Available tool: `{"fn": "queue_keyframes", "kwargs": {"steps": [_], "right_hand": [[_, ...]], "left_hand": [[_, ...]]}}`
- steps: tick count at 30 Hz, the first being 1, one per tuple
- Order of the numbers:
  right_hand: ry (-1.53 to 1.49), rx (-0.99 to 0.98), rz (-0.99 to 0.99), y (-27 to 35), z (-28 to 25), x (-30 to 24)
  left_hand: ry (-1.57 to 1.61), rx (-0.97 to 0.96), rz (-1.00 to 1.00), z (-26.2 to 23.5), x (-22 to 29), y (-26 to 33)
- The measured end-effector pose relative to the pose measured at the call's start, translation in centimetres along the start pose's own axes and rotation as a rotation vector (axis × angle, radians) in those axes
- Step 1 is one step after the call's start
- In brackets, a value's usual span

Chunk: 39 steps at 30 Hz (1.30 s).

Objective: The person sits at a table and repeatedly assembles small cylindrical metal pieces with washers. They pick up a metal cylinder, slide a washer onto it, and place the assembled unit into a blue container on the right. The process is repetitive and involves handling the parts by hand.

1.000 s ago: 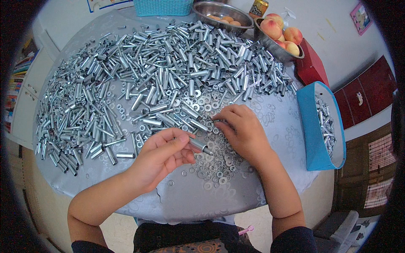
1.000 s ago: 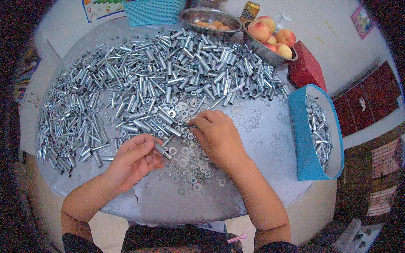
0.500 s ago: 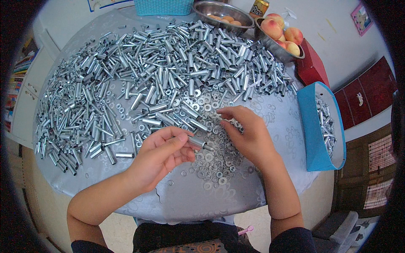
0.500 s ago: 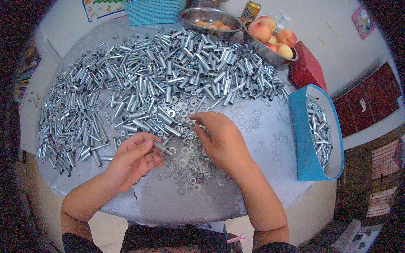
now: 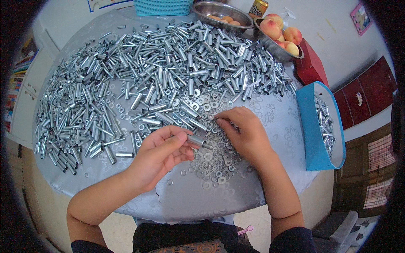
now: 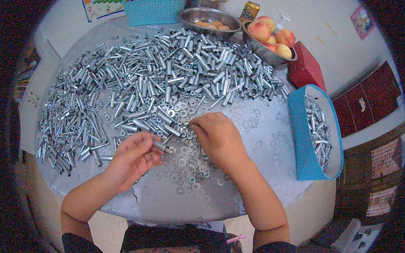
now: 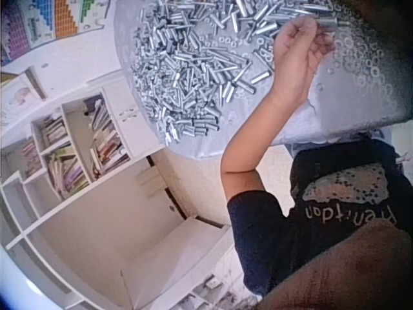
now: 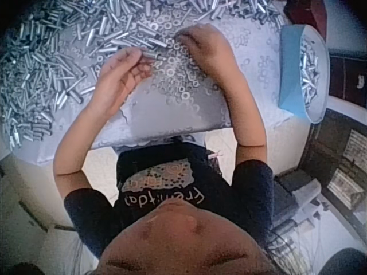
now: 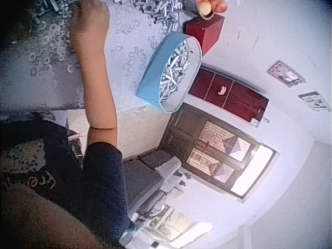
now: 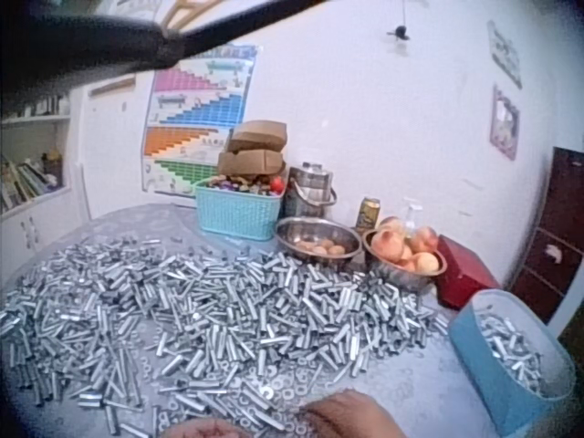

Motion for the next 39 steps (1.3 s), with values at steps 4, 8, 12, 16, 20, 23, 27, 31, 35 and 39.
{"fn": "queue_keyframes", "kwargs": {"steps": [4, 8, 12, 16, 20, 23, 27, 31, 35, 39], "right_hand": [[-0.113, -0.01, 0.086, 0.1, -0.4, -0.1], [-0.268, -0.143, 0.199, 0.2, -0.4, -0.5], [-0.495, -0.213, 0.181, 0.7, -0.4, -1.5], [-0.578, -0.23, 0.201, 0.9, 0.0, -1.4], [-0.704, -0.271, 0.305, 1.1, 0.2, -1.1], [-0.718, -0.266, 0.301, 1.1, 0.1, -1.1], [-0.73, -0.269, 0.275, 1.1, -0.1, -1.2], [-0.722, -0.257, 0.255, 1.1, -0.2, -1.4], [-0.636, -0.223, 0.074, 0.6, -0.6, -2.2], [-0.617, -0.237, 0.036, 0.7, -0.4, -2.4]], "left_hand": [[0.006, 0.019, 0.021, -0.1, 0.0, 0.0], [-0.03, 0.06, 0.073, -0.6, 0.0, -0.1], [-0.039, 0.108, 0.067, -0.6, 0.2, -0.1], [-0.071, 0.111, 0.062, -0.6, 0.1, 0.0], [-0.072, 0.101, 0.074, -0.7, 0.0, 0.0], [-0.076, 0.099, 0.079, -0.6, 0.1, 0.0], [-0.074, 0.101, 0.079, -0.6, 0.1, 0.0], [-0.051, 0.08, 0.073, -0.7, 0.1, 0.0], [-0.046, 0.052, 0.08, -0.8, 0.0, 0.0], [-0.067, 0.036, 0.079, -0.8, 0.0, -0.1]]}}
Point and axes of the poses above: each hand's wrist, its own y-axis away from the middle knuckle, its own z-axis out of the palm, x = y × z, the point moved 6 cm from there along -y, towards the middle knuckle, and after that the axes turned 8 degrees about z, right-handed, at the moved point
